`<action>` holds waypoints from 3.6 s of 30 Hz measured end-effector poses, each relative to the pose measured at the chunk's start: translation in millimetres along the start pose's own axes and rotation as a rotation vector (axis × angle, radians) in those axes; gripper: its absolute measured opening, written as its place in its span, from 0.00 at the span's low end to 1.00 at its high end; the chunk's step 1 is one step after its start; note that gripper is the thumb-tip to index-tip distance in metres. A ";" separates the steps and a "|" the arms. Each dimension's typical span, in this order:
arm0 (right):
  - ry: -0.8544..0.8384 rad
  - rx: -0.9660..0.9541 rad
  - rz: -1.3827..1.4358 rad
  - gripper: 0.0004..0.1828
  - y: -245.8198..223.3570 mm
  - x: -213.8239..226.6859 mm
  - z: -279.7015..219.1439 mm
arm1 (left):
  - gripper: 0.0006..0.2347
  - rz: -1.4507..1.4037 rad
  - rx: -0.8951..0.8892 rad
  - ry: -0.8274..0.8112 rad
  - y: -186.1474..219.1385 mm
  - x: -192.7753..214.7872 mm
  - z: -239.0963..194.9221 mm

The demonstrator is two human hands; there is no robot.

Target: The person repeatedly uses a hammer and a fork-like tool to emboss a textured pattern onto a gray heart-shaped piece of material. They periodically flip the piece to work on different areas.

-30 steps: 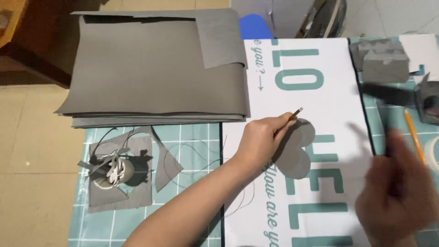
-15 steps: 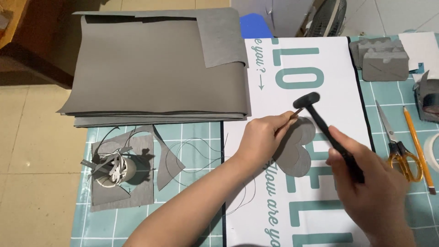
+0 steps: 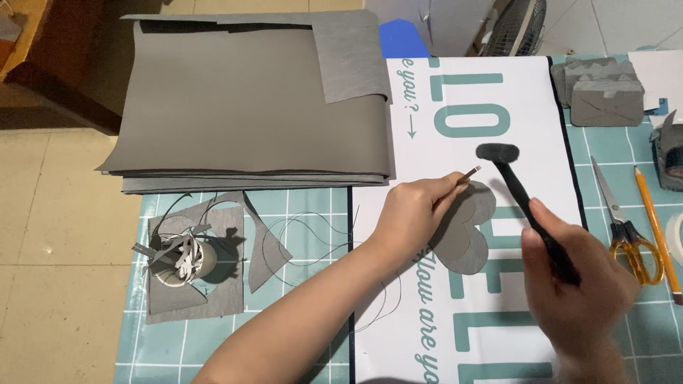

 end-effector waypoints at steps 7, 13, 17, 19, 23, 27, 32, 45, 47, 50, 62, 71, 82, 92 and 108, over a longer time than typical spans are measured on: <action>-0.113 -0.019 -0.122 0.13 -4.6 12.4 7.5 | 0.05 -0.006 -0.065 0.036 -1.1 -0.1 -0.3; -0.090 -0.058 -0.138 0.11 -0.9 24.6 7.7 | 0.08 -0.011 -0.041 0.032 -0.6 -0.4 0.7; -0.037 -0.266 -0.021 0.14 16.9 28.8 -10.0 | 0.06 0.031 -0.085 0.037 -4.3 -2.0 0.1; 0.069 -0.228 0.051 0.14 45.1 25.0 -35.8 | 0.05 0.032 -0.086 0.038 -3.8 -1.8 1.6; -0.207 -0.148 -0.206 0.15 3.2 21.9 7.6 | 0.06 0.015 -0.070 0.050 -4.1 -1.4 0.1; 0.058 -0.382 0.093 0.17 23.5 33.4 -19.4 | 0.06 0.047 -0.065 0.023 -7.0 -5.0 -0.8; -0.035 -0.236 0.010 0.13 13.6 27.5 -9.5 | 0.07 0.041 -0.096 0.024 -8.8 -5.9 1.2; -0.163 -0.122 -0.086 0.16 0.0 16.7 -3.1 | 0.09 0.066 -0.129 0.052 -11.8 -8.6 2.3; 0.011 -0.259 -0.149 0.11 17.4 27.9 -22.3 | 0.05 0.056 -0.104 0.058 -16.9 -11.5 0.9; 0.208 -0.097 -0.020 0.13 34.3 26.3 -40.8 | 0.05 0.073 -0.099 0.062 -17.8 -12.9 1.3; 0.169 -0.255 0.082 0.15 27.2 27.1 -40.9 | 0.06 0.048 -0.072 0.054 -15.1 -8.6 1.7; -0.076 -0.235 -0.130 0.12 6.0 22.3 -11.6 | 0.06 0.073 -0.183 0.084 -9.7 -6.6 2.2; -0.084 -0.236 -0.157 0.14 6.1 25.4 -7.9 | 0.05 0.076 -0.107 0.042 -10.5 -7.1 2.3; -0.158 -0.208 -0.177 0.15 4.1 17.4 -4.3 | 0.06 0.051 -0.150 0.063 -7.4 -3.6 0.3; 0.242 -0.218 0.114 0.17 55.6 26.0 -53.1 | 0.07 0.045 -0.192 0.059 -4.2 -4.3 0.2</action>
Point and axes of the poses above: each hand's wrist, its own z-axis towards the middle knuckle, its own x-axis out of the back of the hand, y = z × x, the point moved 6 cm from there along z, towards the middle knuckle, and after that the axes turned 6 degrees about -z, right-handed, at the moved point
